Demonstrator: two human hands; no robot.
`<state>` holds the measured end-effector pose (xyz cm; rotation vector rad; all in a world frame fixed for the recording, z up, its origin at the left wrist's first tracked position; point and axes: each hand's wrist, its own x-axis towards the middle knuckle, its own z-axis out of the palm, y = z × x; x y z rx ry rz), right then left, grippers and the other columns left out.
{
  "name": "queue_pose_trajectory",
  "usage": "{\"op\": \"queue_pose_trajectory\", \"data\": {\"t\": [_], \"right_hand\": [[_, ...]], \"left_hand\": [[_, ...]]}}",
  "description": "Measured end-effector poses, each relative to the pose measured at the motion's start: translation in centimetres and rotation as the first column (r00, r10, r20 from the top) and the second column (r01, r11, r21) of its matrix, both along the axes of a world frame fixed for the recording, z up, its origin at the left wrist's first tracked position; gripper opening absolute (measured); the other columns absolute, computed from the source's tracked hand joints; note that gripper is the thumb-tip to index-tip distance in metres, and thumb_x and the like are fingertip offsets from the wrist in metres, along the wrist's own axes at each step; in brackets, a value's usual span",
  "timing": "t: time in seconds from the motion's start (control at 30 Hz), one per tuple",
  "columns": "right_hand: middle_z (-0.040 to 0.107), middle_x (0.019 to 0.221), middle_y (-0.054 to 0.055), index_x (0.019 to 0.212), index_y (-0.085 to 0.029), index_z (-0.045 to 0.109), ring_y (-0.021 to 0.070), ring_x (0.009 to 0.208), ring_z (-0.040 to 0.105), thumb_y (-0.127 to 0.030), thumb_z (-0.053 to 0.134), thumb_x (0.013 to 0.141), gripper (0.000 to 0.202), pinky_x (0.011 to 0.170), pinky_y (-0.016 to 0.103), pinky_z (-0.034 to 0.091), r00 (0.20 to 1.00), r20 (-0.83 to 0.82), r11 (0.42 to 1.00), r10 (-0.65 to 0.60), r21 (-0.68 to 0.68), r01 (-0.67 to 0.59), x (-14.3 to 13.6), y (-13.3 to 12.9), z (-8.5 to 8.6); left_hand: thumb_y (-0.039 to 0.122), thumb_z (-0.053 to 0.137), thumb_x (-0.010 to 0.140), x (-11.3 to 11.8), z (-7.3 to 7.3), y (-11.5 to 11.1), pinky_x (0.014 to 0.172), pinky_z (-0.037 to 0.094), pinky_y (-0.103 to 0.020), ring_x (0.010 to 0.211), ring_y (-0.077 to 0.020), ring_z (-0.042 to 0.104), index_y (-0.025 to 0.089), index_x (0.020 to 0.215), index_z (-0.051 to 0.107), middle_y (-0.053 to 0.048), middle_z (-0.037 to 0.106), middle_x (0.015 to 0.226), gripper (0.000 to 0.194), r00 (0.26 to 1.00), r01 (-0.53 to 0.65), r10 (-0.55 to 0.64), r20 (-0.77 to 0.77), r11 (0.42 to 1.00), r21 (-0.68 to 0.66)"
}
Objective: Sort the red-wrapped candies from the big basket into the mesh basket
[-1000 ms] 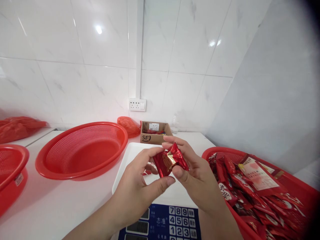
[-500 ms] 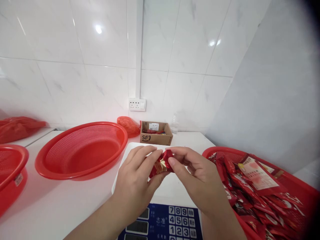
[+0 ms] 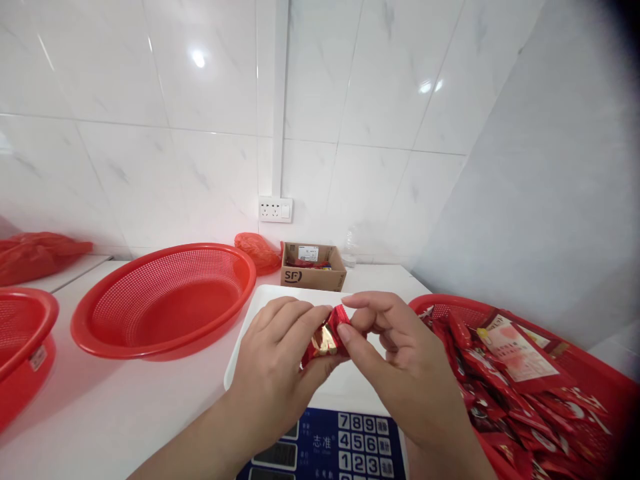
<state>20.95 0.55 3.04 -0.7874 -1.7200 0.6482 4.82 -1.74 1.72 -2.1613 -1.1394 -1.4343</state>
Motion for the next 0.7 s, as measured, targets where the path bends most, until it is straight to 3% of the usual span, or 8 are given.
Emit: {"op": "queue_pose_trajectory", "data": {"t": [0.1, 0.3, 0.53, 0.7], "right_hand": [[0.060, 0.067, -0.005, 0.103, -0.029, 0.066, 0.0133, 0.064, 0.060, -0.018, 0.061, 0.090, 0.018, 0.058, 0.024, 0.051, 0.999, 0.043, 1.000, 0.028, 0.008, -0.029, -0.08, -0.08, 0.24], [0.062, 0.070, -0.006, 0.105, -0.031, 0.065, 0.0124, 0.066, 0.060, -0.016, 0.063, 0.090, 0.022, 0.062, 0.024, 0.052, 0.996, 0.056, 0.996, 0.073, 0.037, -0.075, -0.10, 0.06, 0.24], [0.066, 0.072, -0.003, 0.097, -0.026, 0.066, 0.0146, 0.067, 0.063, -0.019, 0.063, 0.090, 0.011, 0.062, 0.027, 0.055, 0.996, -0.072, 0.999, -0.052, 0.002, 0.052, 0.35, 0.38, 0.47], [0.068, 0.073, -0.001, 0.097, -0.025, 0.065, 0.0162, 0.068, 0.065, -0.020, 0.062, 0.091, 0.008, 0.063, 0.029, 0.056, 0.999, -0.036, 1.000, -0.022, -0.014, 0.022, 0.57, 0.56, 0.61]], "left_hand": [[0.015, 0.063, 0.093, 0.01, 0.14, -0.16, 0.075, 0.055, -0.037, 0.083, -0.0221, 0.061, 0.021, 0.101, 0.060, -0.005, 0.071, 0.087, 0.011, 1.000, 0.020, -0.020, 0.000, 1.000, 0.004], [0.004, 0.059, 0.089, -0.16, 0.27, -0.27, 0.073, 0.053, -0.033, 0.081, -0.0192, 0.061, 0.020, 0.098, 0.061, -0.004, 0.071, 0.087, 0.019, 0.996, 0.081, -0.080, 0.048, 0.996, -0.026], [0.018, 0.071, 0.089, -0.18, 0.38, 0.01, 0.075, 0.057, -0.035, 0.092, -0.0232, 0.068, 0.020, 0.112, 0.062, -0.007, 0.074, 0.102, 0.025, 0.991, 0.057, -0.029, 0.132, 0.975, -0.215], [0.018, 0.068, 0.091, -0.49, 0.56, -0.06, 0.072, 0.056, -0.035, 0.084, -0.0222, 0.066, 0.019, 0.101, 0.064, -0.006, 0.073, 0.092, 0.011, 0.993, 0.088, -0.075, 0.088, 0.984, -0.153]]}}
